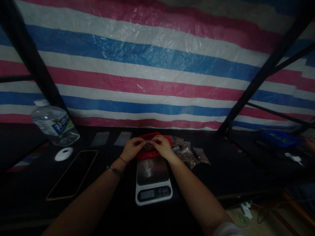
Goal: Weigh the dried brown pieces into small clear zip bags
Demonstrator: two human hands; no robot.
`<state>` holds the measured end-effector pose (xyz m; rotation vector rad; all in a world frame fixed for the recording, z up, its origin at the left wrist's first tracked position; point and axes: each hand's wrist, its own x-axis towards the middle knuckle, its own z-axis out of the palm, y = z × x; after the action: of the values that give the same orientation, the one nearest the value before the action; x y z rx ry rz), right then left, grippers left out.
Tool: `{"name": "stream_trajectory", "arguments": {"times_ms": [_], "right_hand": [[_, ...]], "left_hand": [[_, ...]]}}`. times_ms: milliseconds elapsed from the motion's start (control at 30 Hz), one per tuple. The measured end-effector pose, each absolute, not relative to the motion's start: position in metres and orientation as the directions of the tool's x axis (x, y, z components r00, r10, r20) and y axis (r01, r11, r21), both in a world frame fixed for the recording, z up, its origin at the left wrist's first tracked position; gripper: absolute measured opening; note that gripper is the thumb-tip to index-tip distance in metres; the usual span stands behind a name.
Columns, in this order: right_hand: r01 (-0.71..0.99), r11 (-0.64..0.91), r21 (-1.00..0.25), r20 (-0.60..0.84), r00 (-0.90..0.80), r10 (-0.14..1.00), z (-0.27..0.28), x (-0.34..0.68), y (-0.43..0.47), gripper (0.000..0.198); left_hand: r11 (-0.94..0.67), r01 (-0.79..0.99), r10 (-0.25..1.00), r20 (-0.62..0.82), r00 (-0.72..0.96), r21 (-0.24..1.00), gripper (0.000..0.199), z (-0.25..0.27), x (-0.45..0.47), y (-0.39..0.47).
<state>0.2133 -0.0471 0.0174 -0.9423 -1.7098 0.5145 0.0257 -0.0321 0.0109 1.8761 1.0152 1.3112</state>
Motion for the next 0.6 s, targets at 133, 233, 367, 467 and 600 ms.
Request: {"name": "stream_trajectory", "arguments": {"times_ms": [133, 233, 367, 467, 600], "right_hand": [[0.338, 0.599, -0.726, 0.593, -0.134, 0.794, 0.0187, 0.2112, -0.0490, 0.007], [0.338, 0.606, -0.720, 0.591, -0.159, 0.791, 0.0217, 0.2082, -0.0526, 0.007], [0.361, 0.621, -0.696, 0.602, -0.177, 0.779, 0.0253, 0.2059, -0.0565, 0.007], [0.369, 0.622, -0.691, 0.602, -0.183, 0.777, 0.0251, 0.2065, -0.0562, 0.007], [0.353, 0.640, -0.682, 0.626, -0.171, 0.761, 0.0233, 0.2076, -0.0541, 0.006]], "left_hand": [[-0.505, 0.203, 0.858, 0.461, 0.228, 0.839, 0.022, 0.0108, 0.0275, -0.0344], [-0.523, 0.216, 0.845, 0.468, 0.260, 0.824, 0.020, 0.0129, 0.0286, -0.0377], [-0.574, 0.259, 0.813, 0.501, 0.296, 0.777, 0.018, 0.0166, 0.0300, -0.0411], [-0.578, 0.274, 0.809, 0.498, 0.311, 0.768, 0.018, 0.0182, 0.0307, -0.0419], [-0.597, 0.302, 0.799, 0.516, 0.309, 0.744, 0.017, 0.0181, 0.0304, -0.0411]]}}
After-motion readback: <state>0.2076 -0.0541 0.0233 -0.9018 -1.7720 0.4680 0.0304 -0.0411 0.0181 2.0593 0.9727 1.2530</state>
